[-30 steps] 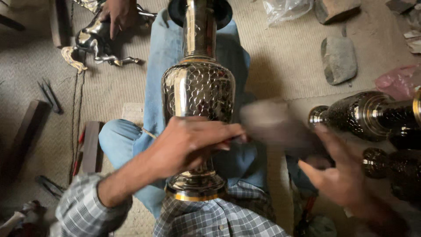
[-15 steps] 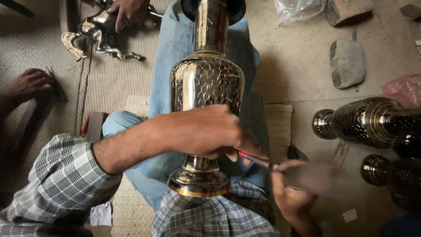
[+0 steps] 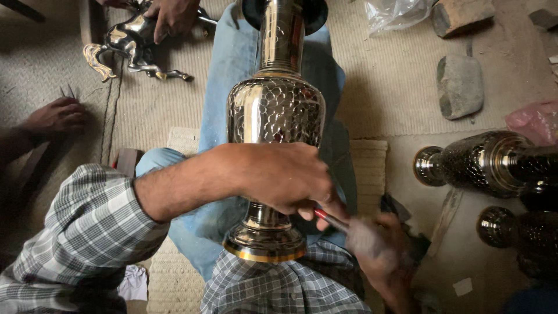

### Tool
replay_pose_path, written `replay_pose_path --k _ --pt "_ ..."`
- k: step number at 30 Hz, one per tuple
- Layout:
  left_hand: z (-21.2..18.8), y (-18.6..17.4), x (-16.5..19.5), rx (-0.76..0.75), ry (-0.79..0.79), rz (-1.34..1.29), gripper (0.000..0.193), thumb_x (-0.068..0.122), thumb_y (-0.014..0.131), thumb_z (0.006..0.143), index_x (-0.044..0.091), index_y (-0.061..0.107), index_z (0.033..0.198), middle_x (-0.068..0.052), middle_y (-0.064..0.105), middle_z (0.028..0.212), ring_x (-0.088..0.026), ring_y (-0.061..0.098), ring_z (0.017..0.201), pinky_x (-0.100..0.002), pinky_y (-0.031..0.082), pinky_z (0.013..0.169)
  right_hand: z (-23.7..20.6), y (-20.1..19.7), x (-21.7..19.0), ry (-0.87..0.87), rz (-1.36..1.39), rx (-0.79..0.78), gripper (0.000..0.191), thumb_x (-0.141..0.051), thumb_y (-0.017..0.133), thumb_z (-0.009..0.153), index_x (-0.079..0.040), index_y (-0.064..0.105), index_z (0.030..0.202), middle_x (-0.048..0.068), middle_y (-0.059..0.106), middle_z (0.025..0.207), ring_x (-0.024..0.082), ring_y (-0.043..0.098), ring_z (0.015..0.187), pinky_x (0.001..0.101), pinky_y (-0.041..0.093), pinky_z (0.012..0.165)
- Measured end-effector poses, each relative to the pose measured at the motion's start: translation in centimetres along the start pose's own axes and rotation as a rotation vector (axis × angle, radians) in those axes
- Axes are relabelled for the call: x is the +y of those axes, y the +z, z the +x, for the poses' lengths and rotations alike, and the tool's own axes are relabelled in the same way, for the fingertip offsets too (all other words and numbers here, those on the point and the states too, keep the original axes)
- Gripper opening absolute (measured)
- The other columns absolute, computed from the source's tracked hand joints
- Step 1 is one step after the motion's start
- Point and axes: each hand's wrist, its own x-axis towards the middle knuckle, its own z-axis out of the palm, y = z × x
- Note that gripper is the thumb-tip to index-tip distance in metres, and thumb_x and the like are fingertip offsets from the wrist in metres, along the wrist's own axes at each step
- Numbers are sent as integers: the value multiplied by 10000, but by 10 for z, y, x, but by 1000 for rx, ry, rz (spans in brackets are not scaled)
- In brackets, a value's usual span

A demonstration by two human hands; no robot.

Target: The person sits cross-legged on the floor holding a steel punch against a brass vase and strikes it with a wooden mallet, chasing a decorative pattern into the vase surface. They reposition the punch repeatedly around the body of the vase to continue the pattern.

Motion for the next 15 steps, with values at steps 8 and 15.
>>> replay_pose_path --k 8,15 --pt "-53 32 36 912 -171 -79 471 -74 691 943 58 595 1384 -72 738 1259 -188 774 1120 -311 639 935 10 -10 8 191 64 33 444 -130 873 870 -27 555 1163 124 694 970 176 678 840 286 553 772" --pt "-58 81 25 1242 -98 -229 452 -136 653 959 -1 569 1382 -98 705 1272 -191 751 1161 -319 677 992 97 -42 -6 -530 -453 -151 852 -123 893 580 -16 490 1323 274 669 1061 409 689 865 461 574 762"
